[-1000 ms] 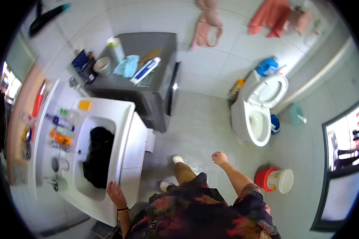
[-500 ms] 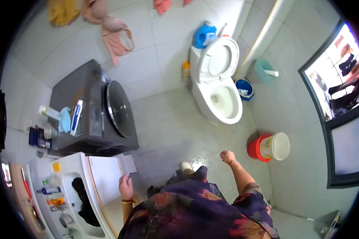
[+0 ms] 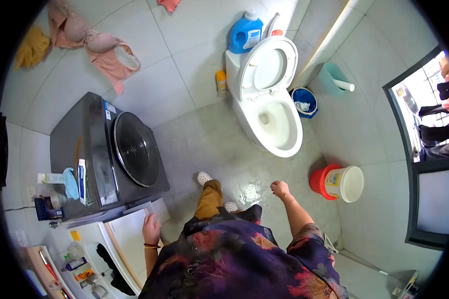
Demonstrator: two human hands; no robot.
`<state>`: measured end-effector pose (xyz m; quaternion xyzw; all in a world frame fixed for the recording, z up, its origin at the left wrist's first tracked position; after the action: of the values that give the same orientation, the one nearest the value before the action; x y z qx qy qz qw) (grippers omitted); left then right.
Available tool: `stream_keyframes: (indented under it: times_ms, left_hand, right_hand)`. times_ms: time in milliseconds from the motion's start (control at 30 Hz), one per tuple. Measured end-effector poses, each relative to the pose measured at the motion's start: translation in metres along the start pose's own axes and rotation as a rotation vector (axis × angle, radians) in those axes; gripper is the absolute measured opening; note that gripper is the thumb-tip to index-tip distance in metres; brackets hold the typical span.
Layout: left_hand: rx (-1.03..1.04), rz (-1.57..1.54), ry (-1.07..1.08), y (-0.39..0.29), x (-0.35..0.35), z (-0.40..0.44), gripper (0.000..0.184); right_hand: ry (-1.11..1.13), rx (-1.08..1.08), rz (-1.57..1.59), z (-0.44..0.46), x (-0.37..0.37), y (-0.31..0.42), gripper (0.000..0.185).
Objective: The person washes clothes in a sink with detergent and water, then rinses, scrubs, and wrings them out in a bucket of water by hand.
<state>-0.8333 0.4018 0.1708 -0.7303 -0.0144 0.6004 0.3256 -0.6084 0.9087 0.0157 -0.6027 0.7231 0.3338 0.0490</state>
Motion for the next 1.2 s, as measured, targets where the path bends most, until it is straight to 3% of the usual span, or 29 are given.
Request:
stream_keyframes:
  times_ms: [233, 300, 367, 400, 500, 633, 733, 833, 867, 933, 967, 1033, 1133, 1200]
  left_hand:
    - [0.074, -0.018, 0.058, 0.022, -0.001, 0.124, 0.023]
    - [0.076, -0.084, 0.094, 0.009, -0.009, 0.169, 0.022]
    - [0.113, -0.098, 0.083, -0.01, -0.013, 0.213, 0.022]
    - [0.155, -0.07, 0.077, -0.023, -0.022, 0.233, 0.022]
    - [0.223, -0.049, 0.075, -0.041, -0.026, 0.272, 0.023]
    - [0.155, 0.024, 0.099, -0.043, -0.022, 0.293, 0.022]
    - [0.034, -0.04, 0.094, -0.047, -0.019, 0.289, 0.023]
    - [-0.032, 0.012, 0.142, -0.039, 0.012, 0.271, 0.024]
    - [0.028, 0.09, 0.152, -0.051, 0.018, 0.271, 0.023]
    - [-0.05, 0.05, 0.224, -0.054, 0.032, 0.269, 0.023]
    - [-0.129, 0.007, 0.287, -0.065, 0.039, 0.273, 0.023]
    - [-0.14, -0.014, 0.303, -0.077, 0.043, 0.286, 0.023]
    - [0.07, 0.062, 0.258, -0.092, 0.049, 0.316, 0.024]
    - [0.038, 0.043, 0.296, -0.106, 0.048, 0.337, 0.024]
  right_hand:
    - [-0.123, -0.371, -0.325, 0.022, -0.026, 0.134, 0.025]
    - [-0.309, -0.511, -0.422, 0.033, -0.048, 0.175, 0.024]
    - [-0.459, -0.491, -0.463, 0.05, -0.069, 0.22, 0.025]
    - [-0.562, -0.611, -0.429, 0.047, -0.074, 0.247, 0.028]
    - [-0.61, -0.795, -0.429, 0.048, -0.109, 0.344, 0.033]
    - [-0.858, -1.104, -0.607, 0.079, -0.154, 0.463, 0.039]
    - [-0.857, -1.258, -0.552, 0.107, -0.18, 0.531, 0.035]
    - [-0.882, -1.03, -0.935, 0.142, -0.199, 0.563, 0.036]
    - [-0.859, -1.022, -0.933, 0.155, -0.208, 0.565, 0.036]
    - [-0.697, -0.772, -1.026, 0.173, -0.217, 0.56, 0.037]
    - [-0.677, -0.765, -1.035, 0.184, -0.221, 0.553, 0.037]
    - [-0.773, -1.008, -0.977, 0.179, -0.221, 0.545, 0.037]
    - [-0.7, -0.984, -0.981, 0.175, -0.226, 0.542, 0.037]
    - [-0.695, -1.041, -1.0, 0.171, -0.23, 0.536, 0.031]
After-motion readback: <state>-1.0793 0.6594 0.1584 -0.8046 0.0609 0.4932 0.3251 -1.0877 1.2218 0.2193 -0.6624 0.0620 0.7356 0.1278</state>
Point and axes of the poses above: each hand's wrist, its own z-axis towards the middle knuckle, its own x-axis out of the palm, y = z × x, the point moved 3 cm from there along z, towards the middle knuckle, and after that the axes turned 3 degrees about x, right-handed, at the moved point
